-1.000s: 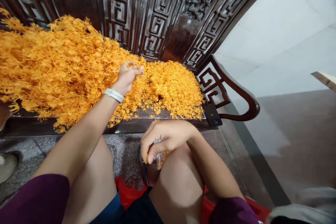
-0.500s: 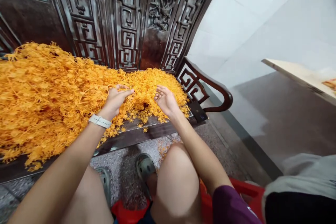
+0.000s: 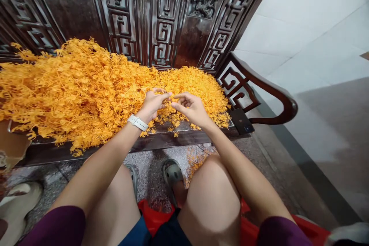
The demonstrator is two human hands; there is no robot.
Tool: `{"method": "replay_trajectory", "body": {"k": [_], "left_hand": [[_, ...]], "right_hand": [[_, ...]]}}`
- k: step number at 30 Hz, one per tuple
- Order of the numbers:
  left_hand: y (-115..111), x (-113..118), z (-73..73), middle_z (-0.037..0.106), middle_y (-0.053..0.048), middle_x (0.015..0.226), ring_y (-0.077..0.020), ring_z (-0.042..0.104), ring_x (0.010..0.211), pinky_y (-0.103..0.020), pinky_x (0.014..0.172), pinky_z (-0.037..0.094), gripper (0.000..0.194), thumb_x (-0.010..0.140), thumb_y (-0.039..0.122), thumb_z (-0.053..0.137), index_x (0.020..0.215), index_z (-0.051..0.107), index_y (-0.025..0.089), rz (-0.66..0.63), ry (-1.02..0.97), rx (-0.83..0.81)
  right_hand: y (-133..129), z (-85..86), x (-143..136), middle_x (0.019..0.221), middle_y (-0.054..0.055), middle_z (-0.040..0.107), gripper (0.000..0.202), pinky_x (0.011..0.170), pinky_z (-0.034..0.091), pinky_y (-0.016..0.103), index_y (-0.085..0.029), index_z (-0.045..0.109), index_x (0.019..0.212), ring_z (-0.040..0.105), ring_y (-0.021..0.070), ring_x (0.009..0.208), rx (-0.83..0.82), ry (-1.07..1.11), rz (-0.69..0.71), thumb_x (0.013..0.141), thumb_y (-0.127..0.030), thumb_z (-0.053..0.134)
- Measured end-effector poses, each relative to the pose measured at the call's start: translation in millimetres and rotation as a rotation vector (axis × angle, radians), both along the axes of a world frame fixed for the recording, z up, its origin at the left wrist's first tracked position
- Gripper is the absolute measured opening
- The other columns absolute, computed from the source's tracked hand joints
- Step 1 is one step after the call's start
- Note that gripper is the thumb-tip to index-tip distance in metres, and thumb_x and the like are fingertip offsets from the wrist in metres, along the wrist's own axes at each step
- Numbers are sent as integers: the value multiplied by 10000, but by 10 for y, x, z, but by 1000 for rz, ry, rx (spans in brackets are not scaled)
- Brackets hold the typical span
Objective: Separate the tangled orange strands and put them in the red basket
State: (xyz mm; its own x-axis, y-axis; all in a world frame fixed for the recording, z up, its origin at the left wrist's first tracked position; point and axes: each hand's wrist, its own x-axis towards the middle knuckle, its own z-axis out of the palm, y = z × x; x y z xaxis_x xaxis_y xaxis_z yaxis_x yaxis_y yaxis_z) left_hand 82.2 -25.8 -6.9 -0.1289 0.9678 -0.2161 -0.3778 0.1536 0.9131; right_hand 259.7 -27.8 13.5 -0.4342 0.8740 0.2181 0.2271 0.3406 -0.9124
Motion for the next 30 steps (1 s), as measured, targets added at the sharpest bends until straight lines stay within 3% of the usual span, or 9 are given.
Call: {"method": "replay_trajectory", "body": {"k": [4, 7, 10, 13, 16, 21, 24, 28, 30], "left_hand": [[-40, -12, 48, 592, 19, 703, -92, 524, 539, -221, 505, 407, 381, 756, 376, 868, 967, 603, 202, -102, -195, 12], [-74, -64, 122, 635, -23, 712, -144, 609, 611, -253, 557, 474, 405, 823, 507, 777, 1057, 649, 201, -222, -327, 3], [-88, -106, 180, 725, -74, 842, -182, 684, 711, -302, 634, 551, 402, 825, 490, 766, 1084, 662, 200, -262, -365, -2], [-80, -119, 185, 746, -73, 926, -190, 719, 782, -313, 676, 584, 352, 790, 348, 813, 1072, 662, 201, -190, -316, 16], [-66, -119, 140, 754, -62, 1005, -154, 714, 800, -252, 650, 550, 339, 769, 268, 864, 1037, 666, 206, -130, -198, 84], [-48, -93, 66, 737, -35, 948, -134, 698, 841, -228, 694, 514, 436, 698, 185, 918, 1059, 673, 199, -188, -145, 212], [-52, -46, 69, 707, -13, 884, -119, 654, 783, -220, 667, 482, 405, 675, 208, 925, 1019, 712, 200, -151, -73, 261], [-83, -12, 51, 695, -4, 815, -128, 628, 779, -220, 704, 493, 340, 604, 201, 914, 903, 753, 202, -102, -12, 296], [-62, -21, -10, 659, 19, 757, -120, 609, 743, -202, 653, 464, 268, 549, 158, 868, 736, 681, 197, 42, -11, 248]], "right_hand": [[-40, -48, -128, 845, 1, 595, 315, 705, 398, 339, -236, 674, 1052, 499, 161, 760, 142, -153, -29, 833, -385, 846], [37, -108, -148, 786, -8, 555, 221, 702, 382, 340, -237, 636, 987, 480, 160, 737, 136, -95, -120, 897, -382, 777], [124, -133, -130, 828, 11, 605, 139, 736, 394, 345, -230, 640, 934, 505, 161, 763, 112, 5, -125, 938, -348, 713], [161, -114, -109, 833, 17, 602, 158, 767, 407, 348, -216, 623, 841, 498, 158, 778, 75, 116, -100, 902, -313, 732], [136, -71, -92, 826, 11, 581, 191, 759, 435, 342, -225, 599, 841, 509, 158, 779, -118, 253, -22, 869, -329, 758], [94, -10, -59, 922, 13, 597, 262, 778, 487, 323, -239, 591, 895, 576, 161, 858, -393, 474, 62, 809, -333, 819], [109, -20, -41, 899, 10, 586, 259, 767, 480, 318, -228, 592, 888, 563, 158, 837, -371, 411, 88, 812, -342, 812], [33, -4, -26, 744, -35, 472, 240, 661, 364, 289, -208, 544, 817, 411, 125, 678, -168, 177, 109, 859, -346, 735], [-41, 39, -28, 753, -34, 464, 169, 673, 351, 292, -200, 534, 822, 407, 126, 699, -67, 40, 230, 894, -279, 664]]}}
